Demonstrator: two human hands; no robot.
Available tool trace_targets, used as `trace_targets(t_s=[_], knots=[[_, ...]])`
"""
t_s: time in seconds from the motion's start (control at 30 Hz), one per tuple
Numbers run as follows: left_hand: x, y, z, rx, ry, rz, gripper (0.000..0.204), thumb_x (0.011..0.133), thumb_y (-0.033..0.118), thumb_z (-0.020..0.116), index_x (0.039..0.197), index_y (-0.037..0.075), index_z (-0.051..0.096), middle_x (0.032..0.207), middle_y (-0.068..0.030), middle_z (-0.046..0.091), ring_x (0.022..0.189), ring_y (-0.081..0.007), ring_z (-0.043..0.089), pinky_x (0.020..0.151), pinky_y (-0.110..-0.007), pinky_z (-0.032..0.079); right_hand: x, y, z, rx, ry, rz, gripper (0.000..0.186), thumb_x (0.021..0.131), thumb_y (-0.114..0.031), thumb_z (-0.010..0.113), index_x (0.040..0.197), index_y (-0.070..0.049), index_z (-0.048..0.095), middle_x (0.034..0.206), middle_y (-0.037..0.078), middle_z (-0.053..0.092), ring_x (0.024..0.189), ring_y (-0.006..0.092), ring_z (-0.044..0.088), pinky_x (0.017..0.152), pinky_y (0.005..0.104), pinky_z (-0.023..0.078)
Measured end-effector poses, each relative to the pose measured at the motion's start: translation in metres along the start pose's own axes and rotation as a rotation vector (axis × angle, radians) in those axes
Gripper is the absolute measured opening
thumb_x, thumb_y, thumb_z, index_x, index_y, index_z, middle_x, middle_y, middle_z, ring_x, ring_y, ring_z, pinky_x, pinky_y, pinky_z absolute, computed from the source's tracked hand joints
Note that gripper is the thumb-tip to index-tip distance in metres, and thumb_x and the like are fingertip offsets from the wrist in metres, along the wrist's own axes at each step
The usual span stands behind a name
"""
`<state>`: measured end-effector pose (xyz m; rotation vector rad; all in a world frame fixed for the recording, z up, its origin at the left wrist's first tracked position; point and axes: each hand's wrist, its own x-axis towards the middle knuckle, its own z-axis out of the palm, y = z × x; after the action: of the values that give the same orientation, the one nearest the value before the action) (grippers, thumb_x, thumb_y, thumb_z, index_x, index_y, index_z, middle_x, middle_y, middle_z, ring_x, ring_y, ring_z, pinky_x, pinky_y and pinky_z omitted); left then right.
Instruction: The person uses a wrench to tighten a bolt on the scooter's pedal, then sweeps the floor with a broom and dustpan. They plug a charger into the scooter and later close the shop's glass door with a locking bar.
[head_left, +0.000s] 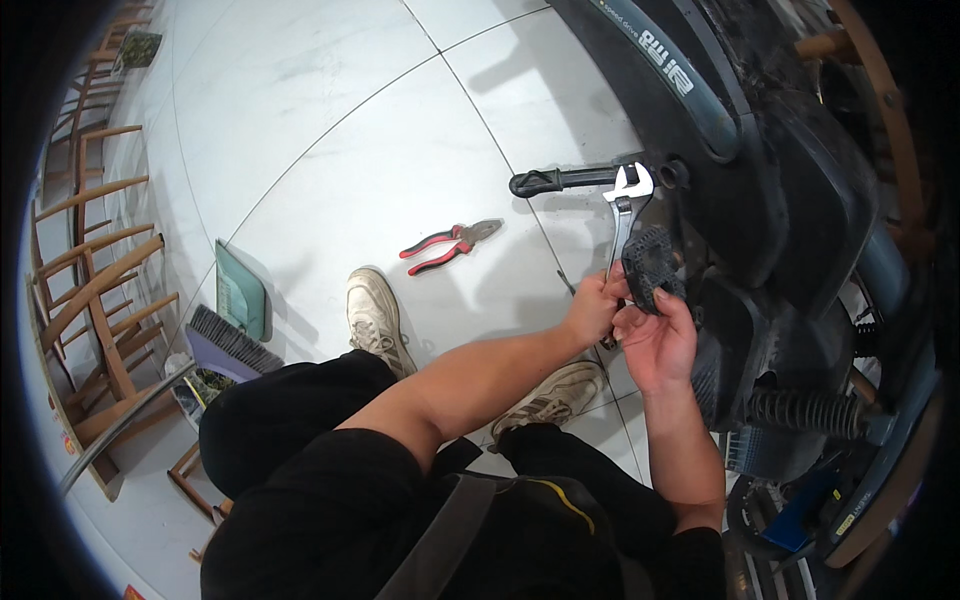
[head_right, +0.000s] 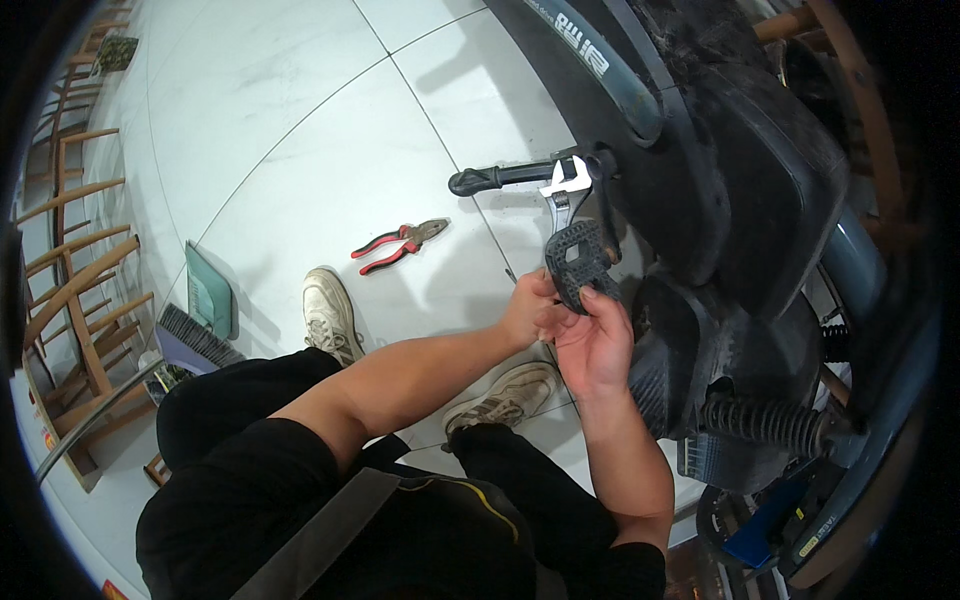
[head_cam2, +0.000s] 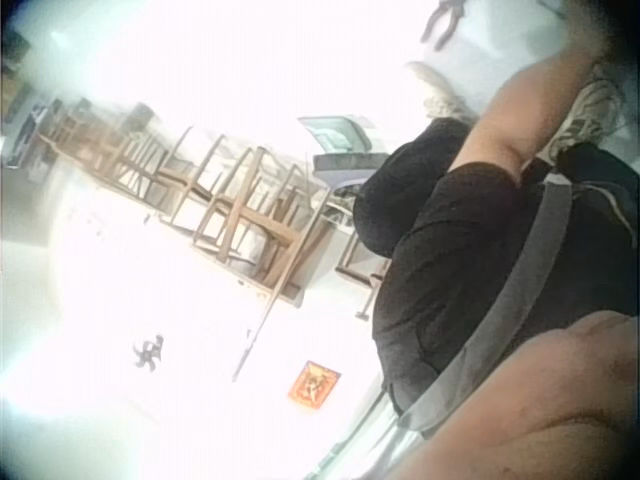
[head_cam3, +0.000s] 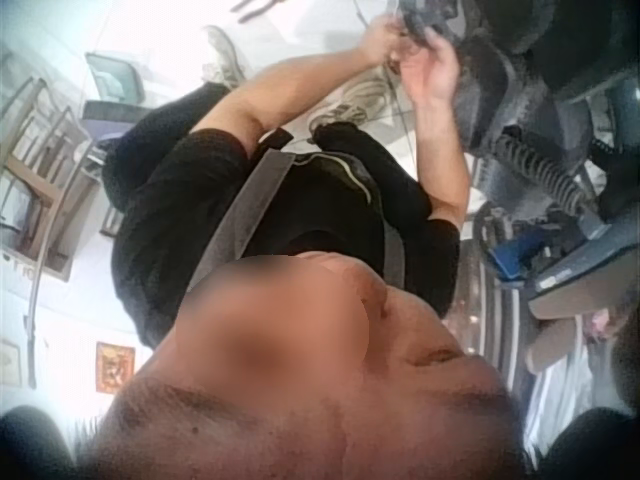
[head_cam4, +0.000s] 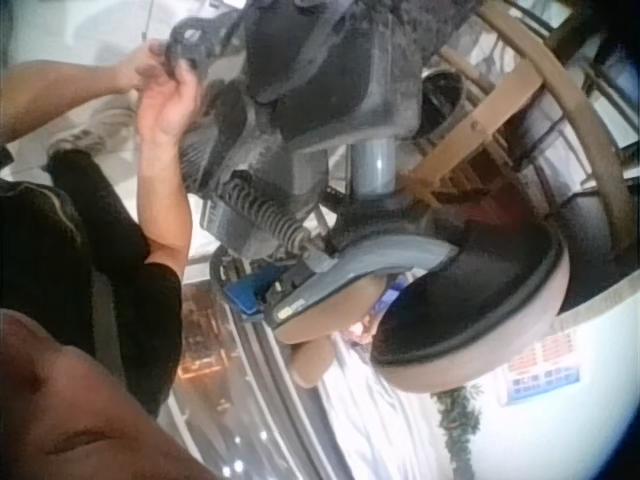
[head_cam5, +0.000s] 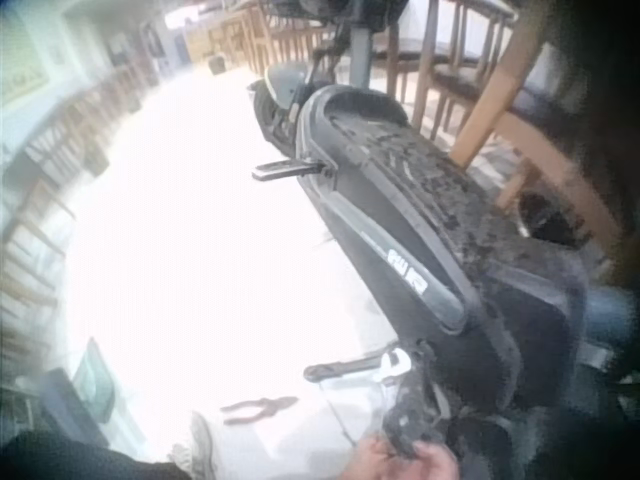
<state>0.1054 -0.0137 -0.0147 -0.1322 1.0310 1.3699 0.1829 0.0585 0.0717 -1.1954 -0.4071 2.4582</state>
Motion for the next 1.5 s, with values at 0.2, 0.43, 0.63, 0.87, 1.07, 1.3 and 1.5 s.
trace_targets(t_s=[0.2,0.43,0.63,0.87,1.07,1.3,1.5], knots=[[0.016,0.004,-0.029,0.275,0.103,-0.052,0.048,0.1,0.048,0.046,0.076,0.006,0.048,0.057,-0.0033,0.049,0.039,-0.0112,0.044,0.034,-0.028,0.034,-0.002,-0.001,0.001,-0.021,-0.004,-0.002,0.041,0.094,-0.025,0.047,0.119,0.005,0.058,0.105,0.022,0.067,0.071,0.0256,0.069,0.058,0.0331,0.053],[0.02,0.039,-0.079,0.547,-0.031,-0.098,0.059,0.098,0.059,0.043,0.071,0.007,0.046,0.054,-0.0027,0.044,0.04,-0.0141,0.045,0.036,-0.03,0.036,-0.003,-0.002,0.001,-0.018,-0.033,-0.017,0.043,0.092,-0.023,0.047,0.12,0.008,0.056,0.104,0.027,0.066,0.072,0.0283,0.071,0.058,0.0331,0.053],[0.029,0.067,-0.102,0.848,-0.06,-0.066,0.062,0.098,0.061,0.042,0.07,0.006,0.05,0.056,-0.0031,0.05,0.045,-0.0139,0.048,0.043,-0.031,0.04,-0.004,-0.002,0.003,-0.02,-0.012,-0.039,0.042,0.092,-0.022,0.048,0.119,0.008,0.056,0.103,0.027,0.066,0.071,0.0286,0.07,0.058,0.0341,0.053],[0.034,0.119,-0.111,1.128,-0.117,-0.138,0.064,0.098,0.06,0.044,0.079,0.002,0.062,0.062,-0.004,0.055,0.055,-0.0153,0.051,0.054,-0.033,0.045,-0.004,-0.002,0.004,-0.055,0.008,-0.037,0.04,0.093,-0.024,0.048,0.121,0.004,0.055,0.102,0.025,0.066,0.066,0.0276,0.067,0.055,0.0345,0.052],[0.045,0.141,-0.119,1.305,-0.141,-0.074,0.064,0.097,0.06,0.046,0.087,0.0,0.065,0.063,-0.0045,0.054,0.062,-0.017,0.051,0.06,-0.034,0.045,-0.005,-0.002,0.005,-0.056,0.005,-0.051,0.04,0.093,-0.024,0.047,0.119,0.005,0.055,0.102,0.024,0.066,0.066,0.0271,0.068,0.056,0.0348,0.053],[0.044,0.131,-0.123,1.258,-0.075,-0.022,0.065,0.097,0.06,0.045,0.074,0.002,0.062,0.058,-0.0038,0.053,0.056,-0.0158,0.05,0.057,-0.034,0.045,-0.001,0.002,0.006,-0.008,0.006,-0.036,0.038,0.093,-0.024,0.048,0.115,0.005,0.058,0.101,0.023,0.067,0.07,0.0258,0.068,0.059,0.0347,0.053],[0.022,0.103,-0.137,1.075,-0.038,0.064,0.066,0.097,0.059,0.048,0.064,0.003,0.057,0.055,-0.0038,0.053,0.055,-0.0142,0.048,0.055,-0.032,0.043,0.003,0.008,0.006,-0.036,-0.039,-0.028,0.039,0.093,-0.022,0.05,0.122,0.003,0.053,0.109,0.02,0.066,0.082,0.0256,0.068,0.071,0.0347,0.053]])
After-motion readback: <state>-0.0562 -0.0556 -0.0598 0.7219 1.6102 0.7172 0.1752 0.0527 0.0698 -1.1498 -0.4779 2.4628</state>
